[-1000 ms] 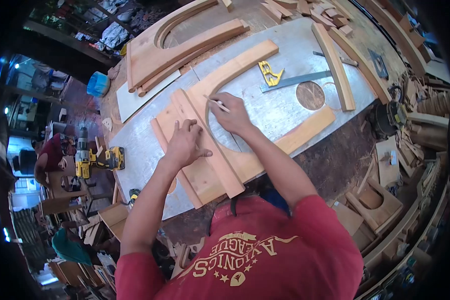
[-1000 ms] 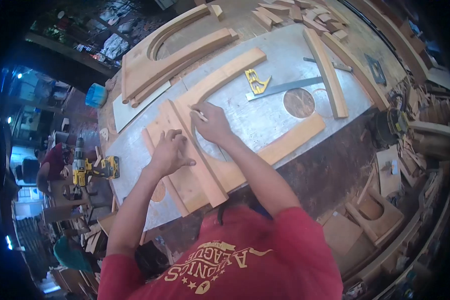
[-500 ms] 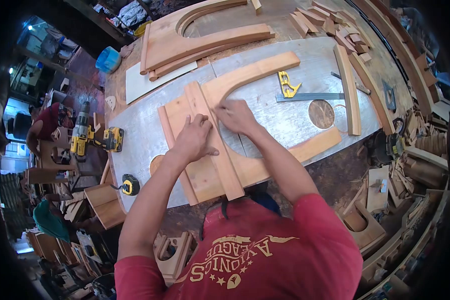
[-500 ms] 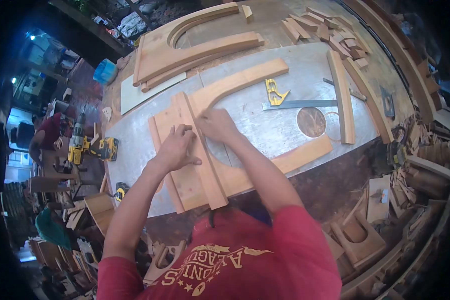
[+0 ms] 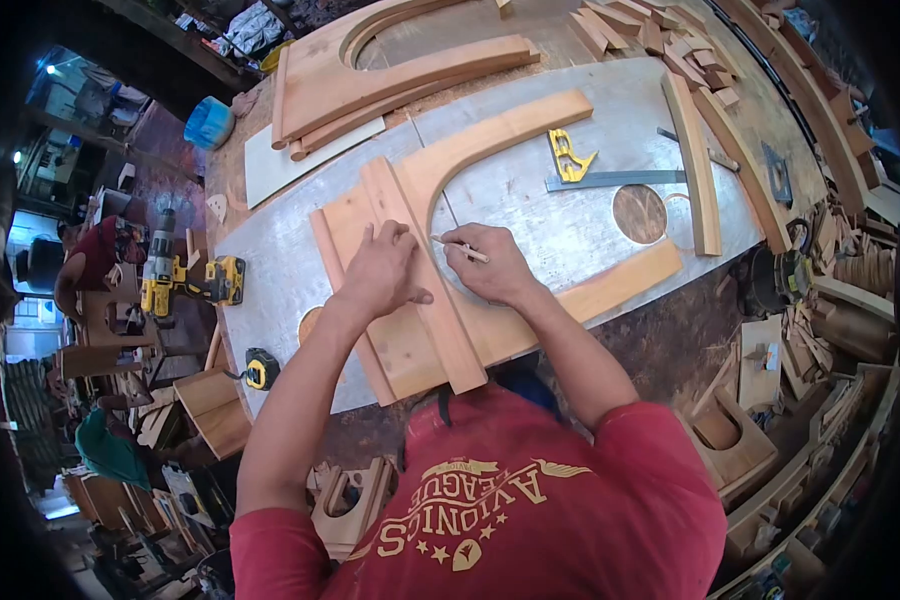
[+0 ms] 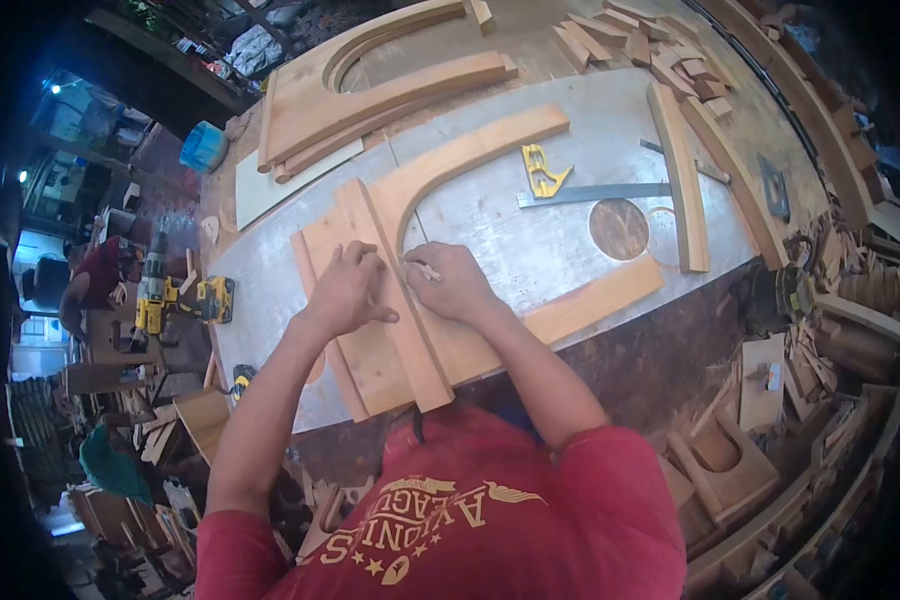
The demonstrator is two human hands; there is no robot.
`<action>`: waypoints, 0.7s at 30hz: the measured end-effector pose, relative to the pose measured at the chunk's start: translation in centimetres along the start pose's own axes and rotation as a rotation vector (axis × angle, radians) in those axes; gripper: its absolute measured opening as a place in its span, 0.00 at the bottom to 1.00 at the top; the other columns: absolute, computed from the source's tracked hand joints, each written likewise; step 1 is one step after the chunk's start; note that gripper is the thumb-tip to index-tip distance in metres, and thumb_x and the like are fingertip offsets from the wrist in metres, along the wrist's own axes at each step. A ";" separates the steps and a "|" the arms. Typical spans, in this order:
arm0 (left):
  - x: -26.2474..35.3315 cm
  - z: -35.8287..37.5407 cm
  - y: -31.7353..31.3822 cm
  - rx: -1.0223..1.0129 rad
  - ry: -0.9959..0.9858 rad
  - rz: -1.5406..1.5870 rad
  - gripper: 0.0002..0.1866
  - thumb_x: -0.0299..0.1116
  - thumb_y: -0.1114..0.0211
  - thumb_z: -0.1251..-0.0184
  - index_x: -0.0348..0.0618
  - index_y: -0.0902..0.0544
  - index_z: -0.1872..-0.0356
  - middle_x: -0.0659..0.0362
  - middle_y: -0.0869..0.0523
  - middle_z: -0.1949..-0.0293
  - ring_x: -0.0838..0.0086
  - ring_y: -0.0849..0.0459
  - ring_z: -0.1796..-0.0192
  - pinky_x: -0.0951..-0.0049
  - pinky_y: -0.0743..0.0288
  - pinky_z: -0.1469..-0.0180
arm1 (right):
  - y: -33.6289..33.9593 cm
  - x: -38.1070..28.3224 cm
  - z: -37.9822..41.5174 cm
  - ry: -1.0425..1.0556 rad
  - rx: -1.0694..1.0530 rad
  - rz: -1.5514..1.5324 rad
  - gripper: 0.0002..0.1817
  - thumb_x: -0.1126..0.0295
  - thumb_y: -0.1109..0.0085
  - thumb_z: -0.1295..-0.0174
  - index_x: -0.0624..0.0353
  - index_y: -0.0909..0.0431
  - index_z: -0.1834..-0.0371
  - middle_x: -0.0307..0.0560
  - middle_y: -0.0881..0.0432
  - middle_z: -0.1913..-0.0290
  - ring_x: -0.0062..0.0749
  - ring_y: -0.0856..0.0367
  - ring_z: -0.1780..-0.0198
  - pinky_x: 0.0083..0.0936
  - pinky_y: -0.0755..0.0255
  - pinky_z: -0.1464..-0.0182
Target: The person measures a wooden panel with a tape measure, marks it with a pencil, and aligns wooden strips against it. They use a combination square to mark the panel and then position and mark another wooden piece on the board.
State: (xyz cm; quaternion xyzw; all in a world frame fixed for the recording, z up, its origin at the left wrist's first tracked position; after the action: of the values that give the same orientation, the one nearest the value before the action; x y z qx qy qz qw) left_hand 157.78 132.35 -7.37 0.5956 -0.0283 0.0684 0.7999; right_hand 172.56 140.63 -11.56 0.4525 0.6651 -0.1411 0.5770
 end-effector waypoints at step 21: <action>0.0 -0.3 -0.3 0.003 0.045 0.023 0.46 0.51 0.14 0.62 0.37 0.23 0.41 0.48 0.26 0.35 0.47 0.27 0.31 0.47 0.41 0.21 | 0.0 -0.6 6.4 0.016 0.001 -0.062 0.12 0.68 0.37 0.36 0.65 0.14 0.55 0.60 0.14 0.63 0.56 0.14 0.61 0.41 0.20 0.58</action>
State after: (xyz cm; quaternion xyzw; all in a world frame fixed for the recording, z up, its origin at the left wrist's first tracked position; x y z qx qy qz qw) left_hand 157.83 132.54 -7.78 0.5946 -0.0169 0.0913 0.7986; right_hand 176.63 135.84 -12.93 0.4329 0.6836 -0.1556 0.5667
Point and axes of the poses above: each hand's wrist, its own z-axis away from the middle knuckle, its own y-axis out of the back of the hand, x = y × z, the point moved 5 cm from there along -z, towards the middle knuckle
